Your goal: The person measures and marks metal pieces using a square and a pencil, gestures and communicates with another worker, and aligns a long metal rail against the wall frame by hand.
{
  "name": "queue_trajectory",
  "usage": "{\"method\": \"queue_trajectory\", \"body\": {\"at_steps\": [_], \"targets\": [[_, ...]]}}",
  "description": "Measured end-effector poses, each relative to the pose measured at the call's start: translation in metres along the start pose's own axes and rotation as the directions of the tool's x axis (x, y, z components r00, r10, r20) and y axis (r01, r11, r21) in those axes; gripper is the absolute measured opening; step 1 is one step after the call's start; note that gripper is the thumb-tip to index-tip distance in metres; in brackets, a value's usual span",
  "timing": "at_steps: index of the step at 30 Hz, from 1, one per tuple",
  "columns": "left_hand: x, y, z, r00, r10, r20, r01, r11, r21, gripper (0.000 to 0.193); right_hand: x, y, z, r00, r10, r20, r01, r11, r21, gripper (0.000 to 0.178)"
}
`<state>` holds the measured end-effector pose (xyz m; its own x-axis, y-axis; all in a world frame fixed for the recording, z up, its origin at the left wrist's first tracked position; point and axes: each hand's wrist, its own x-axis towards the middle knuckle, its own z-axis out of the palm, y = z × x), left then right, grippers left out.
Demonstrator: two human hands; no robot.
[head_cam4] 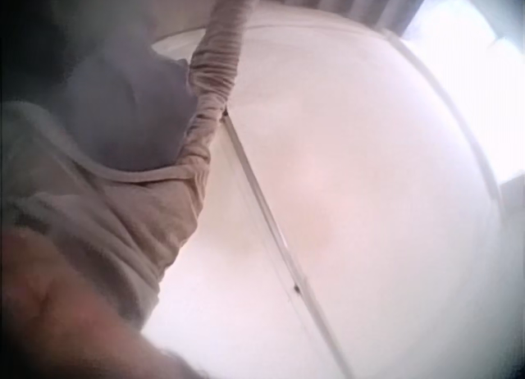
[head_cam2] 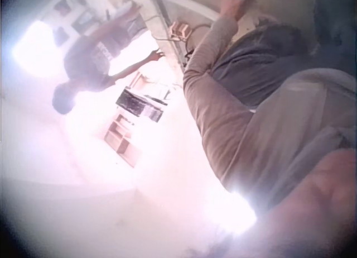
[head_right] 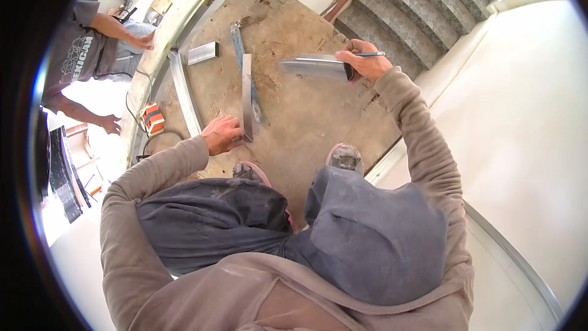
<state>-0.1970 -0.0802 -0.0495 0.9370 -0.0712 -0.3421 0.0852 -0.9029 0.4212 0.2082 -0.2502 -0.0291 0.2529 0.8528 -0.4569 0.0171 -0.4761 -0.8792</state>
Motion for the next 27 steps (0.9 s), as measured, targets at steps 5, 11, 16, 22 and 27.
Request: {"method": "queue_trajectory", "body": {"at_steps": [5, 11, 16, 22, 27], "targets": [[0.068, 0.012, -0.072, 0.91, -0.152, -0.385, 0.091, 0.981, -0.172, 0.024, -0.004, -0.019, 0.006, 0.998, 0.053, -0.026, -0.055, 0.997, -0.057, 0.035], [0.152, 0.058, -0.136, 0.84, 0.043, -0.541, -0.111, 0.989, -0.094, 0.05, -0.018, -0.087, 0.022, 0.999, -0.049, 0.017, 0.051, 0.983, -0.178, 0.032], [0.147, 0.044, -0.177, 0.931, -0.179, -0.317, -0.026, 0.836, -0.547, 0.052, -0.034, -0.128, 0.007, 0.918, -0.144, -0.369, 0.277, 0.898, 0.341, 0.026], [0.11, 0.072, -0.291, 0.828, -0.511, -0.232, -0.28, -0.018, -0.96, 0.045, -0.08, -0.209, -0.028, 0.812, -0.409, -0.418, 0.558, 0.754, 0.346, 0.028], [0.074, 0.106, -0.362, 0.718, -0.515, -0.468, -0.557, -0.022, -0.83, 0.038, -0.098, -0.316, 0.017, 0.704, -0.635, -0.319, 0.709, 0.653, 0.266, 0.019]]}}
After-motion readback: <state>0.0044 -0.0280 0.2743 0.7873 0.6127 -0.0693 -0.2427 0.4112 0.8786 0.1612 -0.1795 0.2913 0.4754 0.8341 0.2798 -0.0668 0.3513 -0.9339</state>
